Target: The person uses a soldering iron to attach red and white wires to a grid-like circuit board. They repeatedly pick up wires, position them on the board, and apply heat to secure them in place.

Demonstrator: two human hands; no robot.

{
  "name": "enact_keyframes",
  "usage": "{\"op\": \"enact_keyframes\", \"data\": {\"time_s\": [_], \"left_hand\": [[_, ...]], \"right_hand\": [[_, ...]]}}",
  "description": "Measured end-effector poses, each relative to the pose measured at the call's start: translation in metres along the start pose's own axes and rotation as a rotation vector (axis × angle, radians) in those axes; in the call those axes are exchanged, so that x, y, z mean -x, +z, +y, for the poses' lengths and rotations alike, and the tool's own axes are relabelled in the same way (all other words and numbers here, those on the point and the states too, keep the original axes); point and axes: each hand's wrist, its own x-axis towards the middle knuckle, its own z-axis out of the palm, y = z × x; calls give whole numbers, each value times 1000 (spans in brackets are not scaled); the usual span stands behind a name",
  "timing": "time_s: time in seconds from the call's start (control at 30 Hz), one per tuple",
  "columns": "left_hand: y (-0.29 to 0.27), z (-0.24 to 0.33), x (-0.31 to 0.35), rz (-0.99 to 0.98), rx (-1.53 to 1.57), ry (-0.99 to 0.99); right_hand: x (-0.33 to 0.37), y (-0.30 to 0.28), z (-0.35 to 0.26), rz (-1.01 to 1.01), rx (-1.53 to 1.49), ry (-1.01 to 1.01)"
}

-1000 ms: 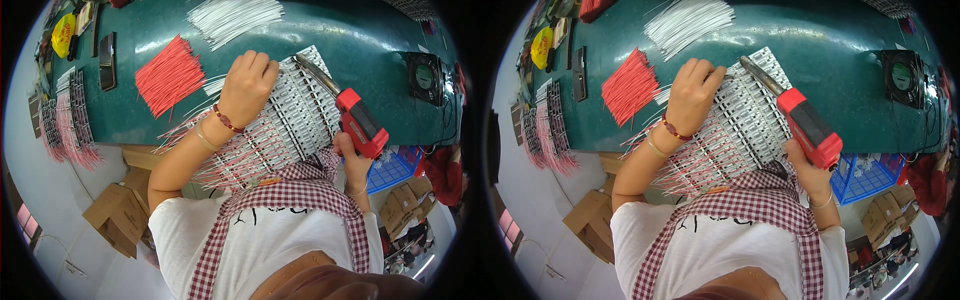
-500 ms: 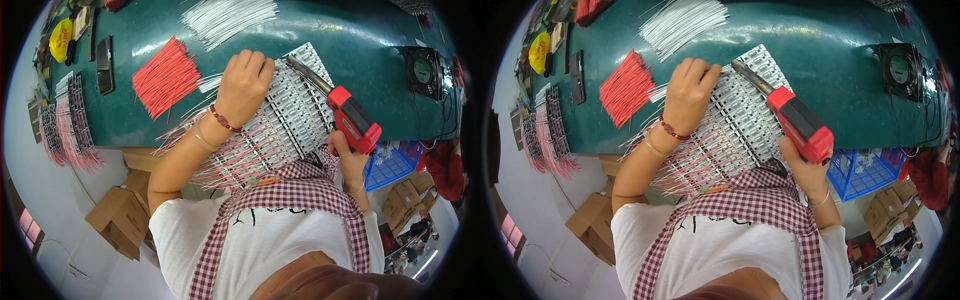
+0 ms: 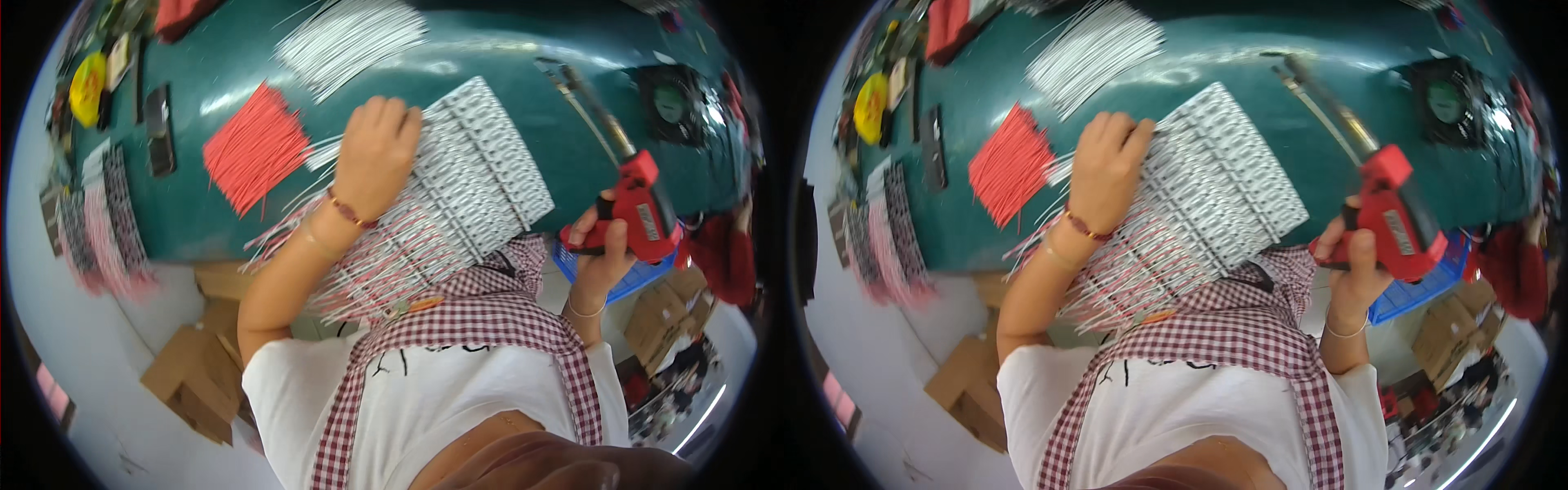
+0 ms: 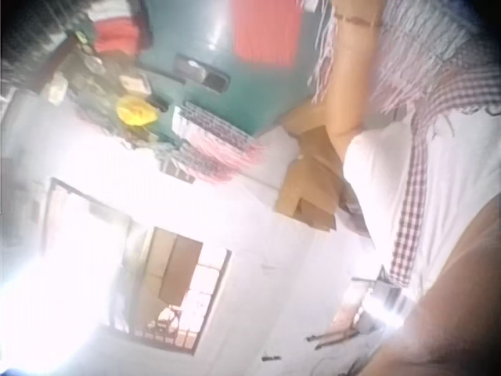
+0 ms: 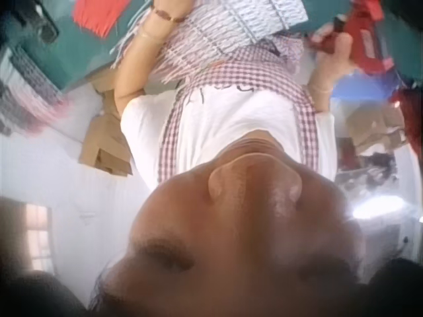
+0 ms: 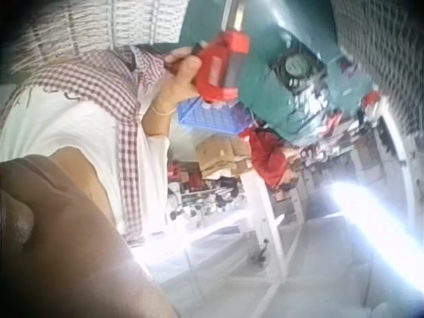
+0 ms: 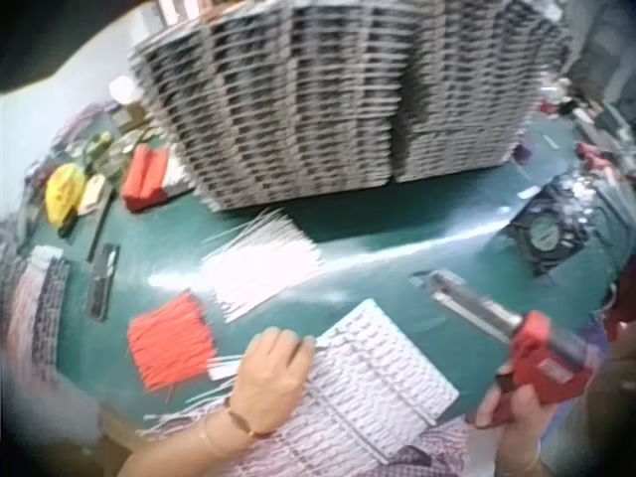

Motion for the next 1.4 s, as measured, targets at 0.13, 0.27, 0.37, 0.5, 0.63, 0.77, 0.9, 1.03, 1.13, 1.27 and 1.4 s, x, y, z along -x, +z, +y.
{"op": "enact_keyframes", "data": {"time_s": [0.13, 0.27, 0.37, 0.5, 0.63, 0.77, 0.9, 1.03, 1.13, 1.27, 1.4], "left_hand": [[1, 5, 1, -7, -10, 4], [2, 5, -1, -55, -79, 38], [9, 6, -2, -7, -88, 43], [4, 8, -6, -26, -76, 38], [3, 6, 4, 6, -142, 25], [-1, 4, -2, 71, -113, 52], [1, 11, 6, 69, 23, 107], [2, 10, 7, 32, 28, 99], [2, 10, 6, 23, 40, 85], [6, 9, 4, 16, 19, 81], [6, 9, 4, 33, 12, 84]], "right_hand": [[-18, -55, -20, 241, -71, -266], [-47, -122, -49, 532, -113, -486], [-76, -161, -37, 682, -118, -566], [-111, -196, -6, 752, 273, -69], [-99, -159, -17, 697, 128, -263], [-51, -108, -23, 481, -104, -286], [1, -49, -7, 91, -5, -117], [27, -14, 13, -118, 111, 174], [28, 0, 19, -128, 149, 278], [20, 11, 18, -146, 207, 368], [18, 9, 30, -189, 345, 184]]}}
